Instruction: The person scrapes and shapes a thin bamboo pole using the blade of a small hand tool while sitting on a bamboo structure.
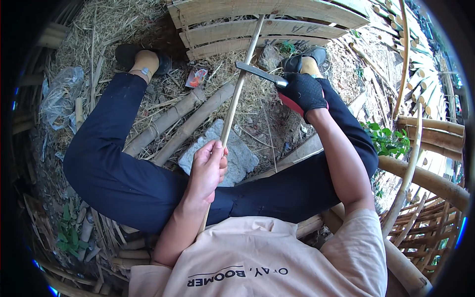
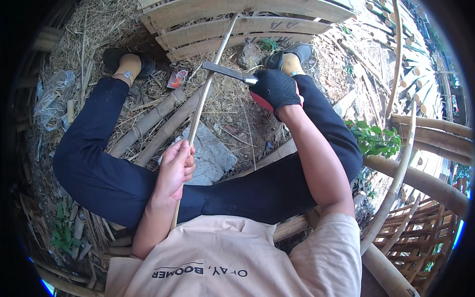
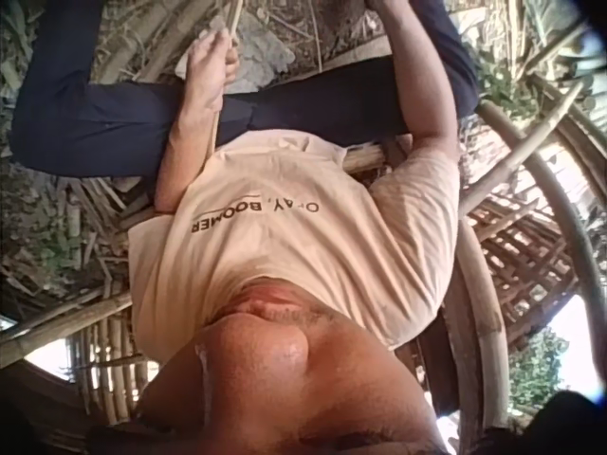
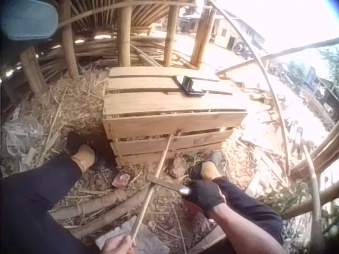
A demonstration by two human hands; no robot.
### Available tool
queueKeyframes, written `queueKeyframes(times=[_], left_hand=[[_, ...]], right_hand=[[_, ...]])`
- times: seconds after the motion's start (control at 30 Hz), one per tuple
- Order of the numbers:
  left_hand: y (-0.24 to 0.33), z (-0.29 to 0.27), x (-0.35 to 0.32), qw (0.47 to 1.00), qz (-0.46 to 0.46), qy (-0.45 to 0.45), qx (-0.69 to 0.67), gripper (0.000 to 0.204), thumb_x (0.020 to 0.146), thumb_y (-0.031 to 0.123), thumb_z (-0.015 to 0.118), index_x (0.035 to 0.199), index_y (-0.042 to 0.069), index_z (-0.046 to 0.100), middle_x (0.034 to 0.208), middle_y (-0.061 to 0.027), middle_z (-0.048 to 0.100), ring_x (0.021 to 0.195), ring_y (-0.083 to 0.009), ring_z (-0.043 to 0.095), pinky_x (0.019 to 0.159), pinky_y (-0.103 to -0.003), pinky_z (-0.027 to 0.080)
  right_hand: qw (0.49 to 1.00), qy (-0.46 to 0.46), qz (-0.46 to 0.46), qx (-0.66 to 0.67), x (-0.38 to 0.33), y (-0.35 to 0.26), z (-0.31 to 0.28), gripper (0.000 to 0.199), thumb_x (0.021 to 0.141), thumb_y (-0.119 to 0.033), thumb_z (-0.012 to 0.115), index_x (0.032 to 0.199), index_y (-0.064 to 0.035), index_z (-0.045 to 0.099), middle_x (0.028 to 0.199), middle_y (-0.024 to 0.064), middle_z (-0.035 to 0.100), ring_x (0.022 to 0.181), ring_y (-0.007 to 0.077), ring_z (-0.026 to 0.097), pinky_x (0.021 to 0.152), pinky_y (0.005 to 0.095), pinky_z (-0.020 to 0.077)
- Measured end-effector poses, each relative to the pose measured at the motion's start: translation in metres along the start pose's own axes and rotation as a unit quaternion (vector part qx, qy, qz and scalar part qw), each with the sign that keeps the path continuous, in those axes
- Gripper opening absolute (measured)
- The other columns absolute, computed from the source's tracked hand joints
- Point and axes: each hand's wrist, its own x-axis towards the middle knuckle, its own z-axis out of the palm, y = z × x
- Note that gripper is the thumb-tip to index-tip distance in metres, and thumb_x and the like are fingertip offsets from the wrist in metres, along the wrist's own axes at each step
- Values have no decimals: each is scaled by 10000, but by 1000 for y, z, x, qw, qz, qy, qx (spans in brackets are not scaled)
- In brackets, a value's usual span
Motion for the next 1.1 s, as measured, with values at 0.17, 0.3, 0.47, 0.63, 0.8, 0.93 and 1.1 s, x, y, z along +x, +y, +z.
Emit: queueKeyframes(times=[0.17,0.3,0.47,0.63,0.8,0.93,1.1], left_hand=[[2,-4,0,999,-9,-22,-35,250,1080,266,415,903,110,499,602,111,301,435,17,228,377,-187,163],[-1,-3,0,999,-16,-14,-45,261,1076,263,429,880,116,518,603,115,324,449,23,237,396,-192,150],[-1,-3,0,999,-24,3,-34,264,1077,281,432,891,114,518,599,114,323,441,22,237,391,-192,147],[-1,-2,0,1000,-7,-5,-26,265,1077,289,437,902,105,512,597,110,335,432,25,240,385,-188,145],[-1,1,0,1000,-7,-7,-29,252,1078,270,432,911,100,513,593,104,337,428,23,245,378,-187,163],[3,1,-2,999,-2,3,-32,250,1077,262,431,912,96,518,592,105,339,429,25,244,378,-187,163],[2,-1,-1,1000,0,15,-26,259,1077,276,434,911,100,528,590,108,344,433,25,248,382,-187,164]], right_hand=[[996,-36,-82,10,-23,-30,-6,247,831,-331,647,944,-132,741,816,169,712,796,365,694,738,457,549],[978,-105,-173,57,-46,-55,2,265,781,-348,720,925,-126,724,784,184,687,770,390,672,684,456,536],[980,-117,-154,42,-46,-59,7,269,768,-352,709,911,-124,719,789,172,692,765,384,676,702,463,542],[992,-78,-84,46,-26,-42,6,250,767,-333,680,892,-121,723,778,188,687,771,393,678,716,480,540],[1000,-10,0,17,6,9,8,306,839,-391,654,858,-100,745,783,184,701,752,370,689,707,451,545],[1000,-9,-8,22,-7,-5,1,289,830,-375,638,951,-138,750,828,171,711,794,367,693,746,460,548],[983,-64,-156,72,-36,-41,11,211,780,-325,670,845,-130,714,749,182,681,736,384,676,701,469,536]])
